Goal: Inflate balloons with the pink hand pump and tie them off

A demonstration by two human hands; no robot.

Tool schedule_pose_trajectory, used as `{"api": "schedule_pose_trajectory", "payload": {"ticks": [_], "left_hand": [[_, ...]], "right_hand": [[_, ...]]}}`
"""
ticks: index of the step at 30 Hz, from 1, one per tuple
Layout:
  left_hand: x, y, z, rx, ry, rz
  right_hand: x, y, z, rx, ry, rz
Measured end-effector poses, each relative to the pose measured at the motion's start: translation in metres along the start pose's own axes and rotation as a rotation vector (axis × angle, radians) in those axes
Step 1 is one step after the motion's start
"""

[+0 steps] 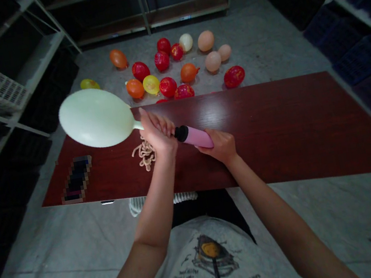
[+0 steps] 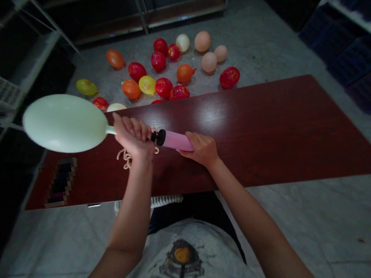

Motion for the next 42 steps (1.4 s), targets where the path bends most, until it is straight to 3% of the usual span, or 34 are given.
{"api": "schedule_pose_trajectory", "payload": {"ticks": [4, 9, 17, 22, 26, 34, 42], "left_hand": [[0.018, -0.004, 0.002, -0.028, -0.048, 0.04], [0.011, -0.033, -0.005, -0.096, -0.108, 0.082], [-0.036, -0.09, -0.022, -0.185, -0.104, 0.081], [-0.072, -0.114, -0.031, -0.179, 0.015, 0.07], [-0.076, -0.119, -0.034, -0.262, 0.044, 0.038], [-0.049, -0.121, -0.04, -0.379, -0.028, 0.062], [-0.036, -0.118, -0.075, -0.357, -0.107, 0.046]], "right_hand": [[0.004, -0.003, 0.0, -0.021, -0.035, 0.024], [0.009, -0.002, 0.0, 0.074, -0.059, 0.054], [0.015, 0.0, 0.002, 0.124, -0.146, 0.107], [0.014, 0.001, 0.002, 0.145, -0.159, 0.091], [0.016, 0.0, 0.002, 0.105, -0.218, 0.076], [0.016, -0.016, 0.0, 0.11, -0.23, 0.078], [0.046, -0.031, -0.025, 0.334, 0.041, 0.001]]}}
Point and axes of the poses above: each hand's wrist, its own z-axis away from the middle knuckle, its own y-axis out of the palm, x = y × z, the point moved 4 cm from there along -z, towards the middle knuckle, and after that the axes turned 15 degrees about -z, right-handed, at the moved point
